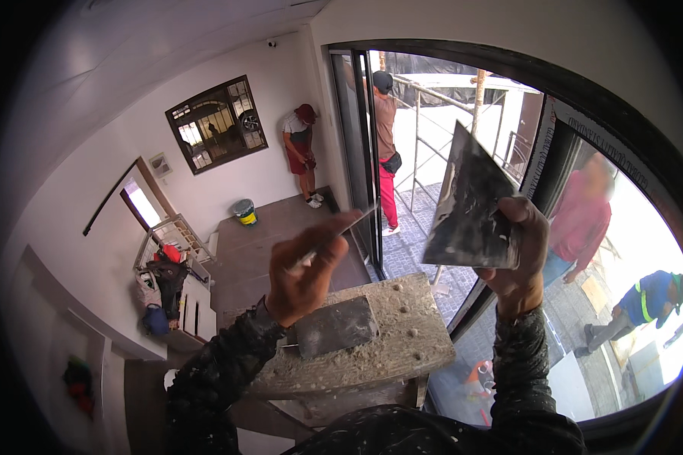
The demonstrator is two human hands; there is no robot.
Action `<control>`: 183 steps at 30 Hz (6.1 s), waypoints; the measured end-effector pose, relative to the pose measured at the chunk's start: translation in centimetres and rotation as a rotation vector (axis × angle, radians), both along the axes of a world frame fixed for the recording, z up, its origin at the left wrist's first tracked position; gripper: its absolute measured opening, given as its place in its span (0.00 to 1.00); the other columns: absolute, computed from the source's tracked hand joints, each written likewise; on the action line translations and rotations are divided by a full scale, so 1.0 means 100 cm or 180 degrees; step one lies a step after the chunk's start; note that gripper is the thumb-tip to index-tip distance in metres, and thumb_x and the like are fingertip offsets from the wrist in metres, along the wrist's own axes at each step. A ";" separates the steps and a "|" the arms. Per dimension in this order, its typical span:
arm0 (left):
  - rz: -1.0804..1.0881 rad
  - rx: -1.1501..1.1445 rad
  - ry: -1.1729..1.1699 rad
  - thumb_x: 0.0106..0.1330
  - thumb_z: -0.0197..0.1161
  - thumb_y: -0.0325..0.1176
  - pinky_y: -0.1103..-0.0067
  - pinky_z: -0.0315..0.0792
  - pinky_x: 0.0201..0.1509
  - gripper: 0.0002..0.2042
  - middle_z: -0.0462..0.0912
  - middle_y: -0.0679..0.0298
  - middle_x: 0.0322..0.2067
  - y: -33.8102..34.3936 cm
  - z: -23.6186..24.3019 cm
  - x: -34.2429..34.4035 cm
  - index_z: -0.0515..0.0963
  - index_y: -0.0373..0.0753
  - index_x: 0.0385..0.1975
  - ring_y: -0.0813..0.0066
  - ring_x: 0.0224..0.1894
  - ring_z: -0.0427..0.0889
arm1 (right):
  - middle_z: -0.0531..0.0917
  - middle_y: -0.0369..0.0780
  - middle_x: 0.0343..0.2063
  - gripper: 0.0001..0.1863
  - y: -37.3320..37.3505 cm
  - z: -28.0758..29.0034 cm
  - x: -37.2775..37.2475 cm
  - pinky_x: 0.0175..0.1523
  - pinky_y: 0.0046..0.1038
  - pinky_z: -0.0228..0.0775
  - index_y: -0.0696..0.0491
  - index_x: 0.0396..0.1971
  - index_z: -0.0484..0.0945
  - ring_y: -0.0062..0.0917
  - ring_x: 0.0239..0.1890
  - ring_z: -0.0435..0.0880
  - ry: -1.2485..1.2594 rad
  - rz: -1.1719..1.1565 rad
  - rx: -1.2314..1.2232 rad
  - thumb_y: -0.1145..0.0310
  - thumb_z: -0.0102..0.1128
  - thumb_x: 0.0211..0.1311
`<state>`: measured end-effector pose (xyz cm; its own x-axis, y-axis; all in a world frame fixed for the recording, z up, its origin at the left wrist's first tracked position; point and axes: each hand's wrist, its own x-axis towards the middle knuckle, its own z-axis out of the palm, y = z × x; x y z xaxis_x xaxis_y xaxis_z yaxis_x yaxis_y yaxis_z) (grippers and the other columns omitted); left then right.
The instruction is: The person applies a bead of sealant along the top edge of a window frame using a caulking gun, then smooths it with a finger and a small tool. They repeatedly scrape excess material from the tools and continue smoothing the bead along the frame.
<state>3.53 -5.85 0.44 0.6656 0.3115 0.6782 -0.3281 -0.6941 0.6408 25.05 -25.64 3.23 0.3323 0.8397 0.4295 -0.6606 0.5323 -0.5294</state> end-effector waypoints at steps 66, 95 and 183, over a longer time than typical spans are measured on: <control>0.0841 -0.2792 0.0946 0.63 0.62 0.20 0.66 0.82 0.48 0.12 0.83 0.58 0.40 0.081 -0.077 0.002 0.78 0.32 0.46 0.61 0.40 0.86 | 0.77 0.40 0.35 0.14 -0.001 0.107 0.022 0.37 0.30 0.75 0.58 0.47 0.68 0.26 0.33 0.79 0.1204 -0.1816 0.1039 0.75 0.53 0.62; 0.0855 -0.3318 0.1304 0.66 0.60 0.24 0.62 0.84 0.45 0.09 0.86 0.54 0.39 0.096 -0.078 -0.003 0.80 0.34 0.44 0.56 0.39 0.88 | 0.77 0.47 0.38 0.16 -0.025 0.140 -0.027 0.35 0.31 0.78 0.65 0.48 0.66 0.32 0.30 0.82 0.0126 -0.2299 0.1182 0.73 0.54 0.65; 0.0370 -0.3401 0.1368 0.63 0.64 0.24 0.65 0.83 0.42 0.11 0.84 0.53 0.36 0.121 -0.094 -0.003 0.78 0.28 0.45 0.58 0.36 0.87 | 0.85 0.51 0.40 0.12 -0.161 0.094 0.028 0.54 0.32 0.85 0.67 0.45 0.75 0.37 0.44 0.87 0.0115 -0.0339 0.2374 0.74 0.47 0.72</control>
<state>3.23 6.22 -8.91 0.7071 0.6640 -0.2431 0.0895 0.2571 0.9622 27.88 -41.70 12.59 0.4200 0.2931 0.8589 -0.5957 0.8030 0.0173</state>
